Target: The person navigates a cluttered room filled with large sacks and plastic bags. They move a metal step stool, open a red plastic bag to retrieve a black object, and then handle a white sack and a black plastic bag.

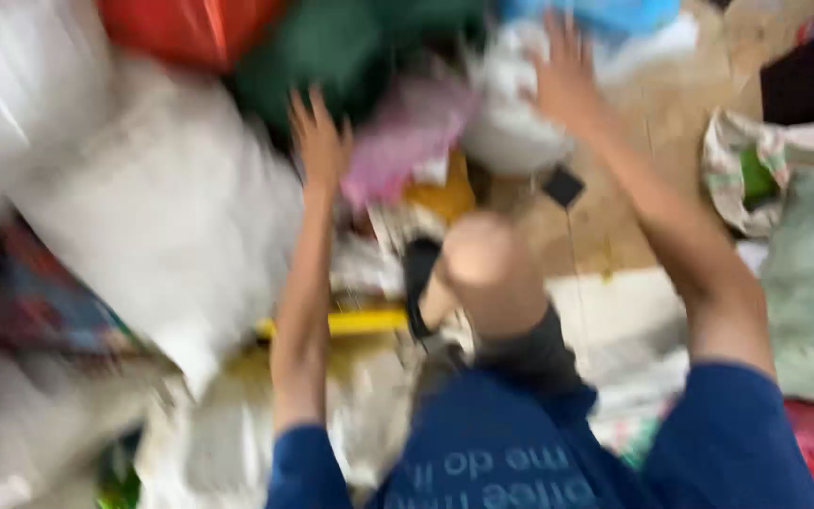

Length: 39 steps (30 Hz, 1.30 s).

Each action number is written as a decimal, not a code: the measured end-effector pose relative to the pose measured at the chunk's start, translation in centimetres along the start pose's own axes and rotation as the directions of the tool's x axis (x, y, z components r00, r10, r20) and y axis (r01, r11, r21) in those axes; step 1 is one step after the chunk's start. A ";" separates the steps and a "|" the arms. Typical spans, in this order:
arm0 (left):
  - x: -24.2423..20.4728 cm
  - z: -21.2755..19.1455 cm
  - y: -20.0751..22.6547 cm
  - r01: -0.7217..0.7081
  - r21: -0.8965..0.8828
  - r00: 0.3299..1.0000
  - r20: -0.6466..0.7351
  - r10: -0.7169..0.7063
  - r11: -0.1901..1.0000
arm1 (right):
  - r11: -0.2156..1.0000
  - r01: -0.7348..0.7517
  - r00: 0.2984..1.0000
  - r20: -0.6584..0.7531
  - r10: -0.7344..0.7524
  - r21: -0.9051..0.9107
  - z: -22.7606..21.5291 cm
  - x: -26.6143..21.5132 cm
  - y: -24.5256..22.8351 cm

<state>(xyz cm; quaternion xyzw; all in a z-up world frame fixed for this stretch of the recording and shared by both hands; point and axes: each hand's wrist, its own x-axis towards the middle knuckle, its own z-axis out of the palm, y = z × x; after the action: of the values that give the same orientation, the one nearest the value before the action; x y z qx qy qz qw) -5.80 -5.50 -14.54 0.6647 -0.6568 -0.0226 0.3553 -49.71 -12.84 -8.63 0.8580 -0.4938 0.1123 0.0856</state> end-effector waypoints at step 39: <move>3.2 18.7 22.9 0.300 -0.036 0.953 -0.019 -0.301 0.953 | 0.931 -0.039 0.998 -0.030 0.054 0.364 8.3 4.9 11.6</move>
<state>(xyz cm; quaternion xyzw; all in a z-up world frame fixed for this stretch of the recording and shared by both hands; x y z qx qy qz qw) -34.30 -13.97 -15.64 0.7512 -0.5431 -0.0790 0.3667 -56.46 -24.77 -14.85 0.8448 -0.4828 0.2205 -0.0674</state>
